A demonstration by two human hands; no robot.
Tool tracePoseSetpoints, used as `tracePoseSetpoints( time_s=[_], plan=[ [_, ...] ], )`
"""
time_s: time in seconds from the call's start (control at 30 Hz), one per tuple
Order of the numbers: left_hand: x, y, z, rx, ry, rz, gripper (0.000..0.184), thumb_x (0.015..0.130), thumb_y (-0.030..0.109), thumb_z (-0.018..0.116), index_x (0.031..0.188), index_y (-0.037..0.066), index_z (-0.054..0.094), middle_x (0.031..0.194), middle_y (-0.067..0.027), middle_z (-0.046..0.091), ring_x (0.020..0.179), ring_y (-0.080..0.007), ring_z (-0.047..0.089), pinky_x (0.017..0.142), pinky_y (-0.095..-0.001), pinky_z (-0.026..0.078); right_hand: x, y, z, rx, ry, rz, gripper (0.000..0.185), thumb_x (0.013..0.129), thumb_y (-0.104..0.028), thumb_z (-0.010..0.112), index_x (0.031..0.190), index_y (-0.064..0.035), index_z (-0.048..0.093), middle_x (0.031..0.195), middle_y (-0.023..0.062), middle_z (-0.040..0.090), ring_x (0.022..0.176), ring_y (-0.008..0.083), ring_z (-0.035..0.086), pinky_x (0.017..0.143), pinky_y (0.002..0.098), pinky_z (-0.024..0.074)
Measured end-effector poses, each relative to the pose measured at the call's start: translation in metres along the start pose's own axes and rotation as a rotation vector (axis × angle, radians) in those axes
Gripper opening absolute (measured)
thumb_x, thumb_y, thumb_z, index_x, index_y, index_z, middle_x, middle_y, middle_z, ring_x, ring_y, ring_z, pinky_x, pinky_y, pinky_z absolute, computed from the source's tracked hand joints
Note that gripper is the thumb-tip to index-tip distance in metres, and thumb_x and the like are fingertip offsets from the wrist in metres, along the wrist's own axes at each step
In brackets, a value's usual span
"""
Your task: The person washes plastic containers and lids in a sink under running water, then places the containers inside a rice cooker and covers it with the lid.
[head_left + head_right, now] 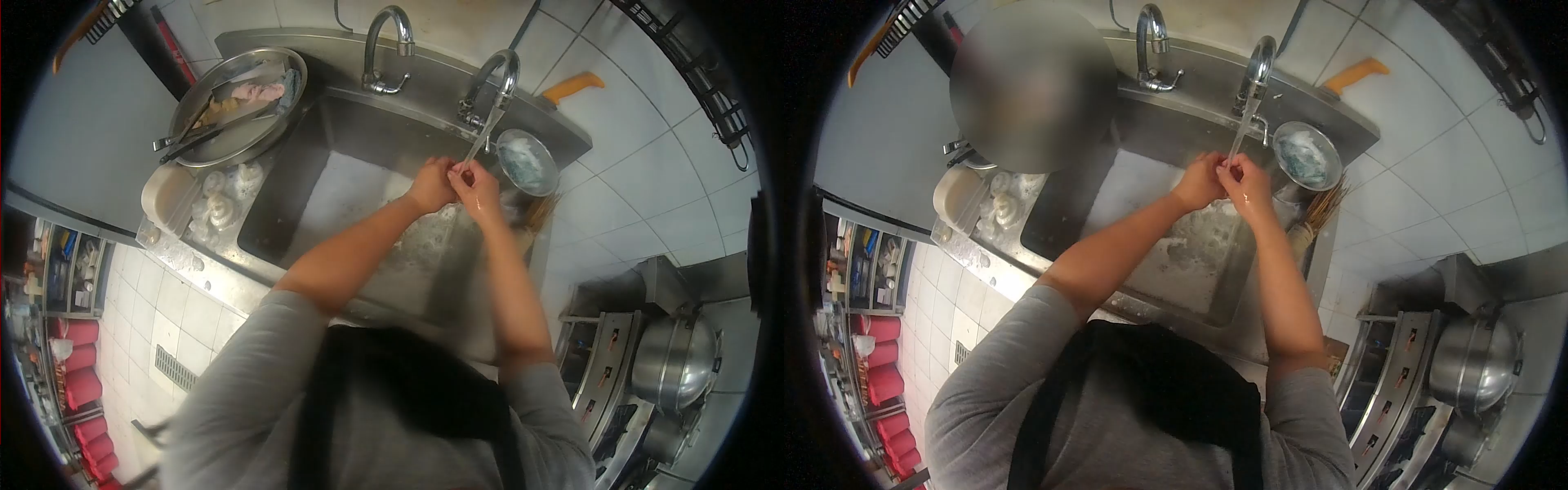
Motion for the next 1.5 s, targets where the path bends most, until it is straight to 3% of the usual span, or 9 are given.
tracePoseSetpoints(
  time_s=[0.27, 0.43, 0.53, 0.67, 0.87, 1.1, 1.27, 1.37, 1.5],
  plan=[
    [0.004, -0.032, 0.017, -0.617, -0.215, -0.243, 0.070, 0.057, 0.005, 0.079, 0.117, 0.000, 0.044, 0.111, -0.0120, 0.056, 0.103, -0.0223, 0.055, 0.087, -0.0330, 0.046, 0.010, -0.010, -0.001, 0.193, -0.190, -0.021, 0.017, 0.078, -0.012, 0.062, 0.094, -0.0056, 0.060, 0.077, 0.0039, 0.062, 0.066, 0.0116, 0.058, 0.064, 0.0278, 0.0474],
    [0.011, -0.030, 0.027, -0.299, -0.137, -0.045, 0.077, 0.059, 0.008, 0.081, 0.120, -0.001, 0.036, 0.114, -0.0155, 0.054, 0.104, -0.0246, 0.055, 0.089, -0.0354, 0.045, 0.020, 0.009, 0.008, -0.155, 0.017, -0.049, 0.016, 0.079, -0.017, 0.064, 0.092, -0.0074, 0.063, 0.078, 0.0070, 0.064, 0.067, 0.0180, 0.061, 0.065, 0.0304, 0.0481],
    [0.009, -0.019, 0.006, -0.228, 0.005, 0.019, 0.080, 0.058, 0.012, 0.082, 0.120, 0.000, 0.034, 0.109, -0.0174, 0.057, 0.102, -0.0285, 0.058, 0.086, -0.0363, 0.047, 0.017, -0.001, 0.013, -0.177, 0.113, -0.274, 0.016, 0.084, -0.018, 0.062, 0.095, -0.0062, 0.063, 0.091, 0.0116, 0.065, 0.081, 0.0235, 0.062, 0.073, 0.0323, 0.0481],
    [0.006, -0.038, 0.020, -0.346, -0.115, -0.192, 0.086, 0.053, -0.002, 0.075, 0.126, 0.002, 0.031, 0.106, -0.0146, 0.056, 0.095, -0.0266, 0.058, 0.079, -0.0376, 0.049, 0.013, -0.008, 0.022, -0.056, -0.193, -0.167, 0.018, 0.087, -0.012, 0.057, 0.104, -0.0048, 0.060, 0.090, 0.0052, 0.063, 0.078, 0.0122, 0.058, 0.074, 0.0264, 0.0464],
    [-0.001, -0.030, 0.016, -0.645, -0.232, -0.347, 0.087, 0.053, -0.005, 0.072, 0.128, 0.006, 0.029, 0.105, -0.0133, 0.051, 0.094, -0.0215, 0.054, 0.080, -0.0346, 0.048, 0.013, 0.003, 0.017, 0.275, -0.449, -0.153, 0.023, 0.085, -0.003, 0.055, 0.108, -0.0017, 0.056, 0.093, 0.0024, 0.062, 0.082, 0.0109, 0.057, 0.074, 0.0245, 0.0468],
    [0.001, -0.005, -0.016, -0.381, -0.092, -0.007, 0.077, 0.055, 0.002, 0.074, 0.123, 0.010, 0.040, 0.113, -0.0099, 0.050, 0.106, -0.0242, 0.049, 0.088, -0.0317, 0.043, 0.021, 0.027, -0.036, 0.419, -0.055, 0.205, 0.016, 0.084, -0.007, 0.061, 0.100, -0.0027, 0.061, 0.085, 0.0032, 0.063, 0.076, 0.0115, 0.059, 0.070, 0.0247, 0.0484],
    [-0.001, -0.004, -0.011, -0.485, -0.088, -0.041, 0.060, 0.058, 0.008, 0.076, 0.112, 0.006, 0.050, 0.104, -0.0088, 0.057, 0.101, -0.0216, 0.054, 0.087, -0.0313, 0.044, -0.011, -0.047, -0.032, 0.124, 0.026, -0.396, 0.017, 0.083, -0.007, 0.061, 0.100, -0.0061, 0.064, 0.101, 0.0053, 0.059, 0.089, 0.0156, 0.059, 0.075, 0.0272, 0.0495],
    [-0.001, -0.003, -0.014, -0.255, 0.055, 0.042, 0.059, 0.063, 0.014, 0.077, 0.113, 0.005, 0.047, 0.105, -0.0122, 0.057, 0.099, -0.0236, 0.056, 0.086, -0.0330, 0.044, -0.032, -0.050, -0.010, -0.002, 0.037, -0.288, 0.019, 0.082, -0.007, 0.059, 0.101, -0.0088, 0.064, 0.109, 0.0077, 0.056, 0.095, 0.0224, 0.059, 0.080, 0.0314, 0.0489],
    [-0.006, -0.008, -0.004, -0.295, 0.014, -0.119, 0.061, 0.066, 0.019, 0.077, 0.114, 0.004, 0.043, 0.107, -0.0156, 0.056, 0.100, -0.0251, 0.056, 0.086, -0.0337, 0.044, -0.033, -0.048, -0.003, -0.202, 0.127, -0.340, 0.018, 0.082, -0.007, 0.059, 0.099, -0.0091, 0.064, 0.107, 0.0107, 0.057, 0.094, 0.0294, 0.059, 0.079, 0.0356, 0.0481]
  ],
)
Point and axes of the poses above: each hand's wrist, its own x-axis towards the middle knuckle, its own z-axis out of the palm, y = z × x, the point moved 9 cm from there along x, towards the middle knuckle
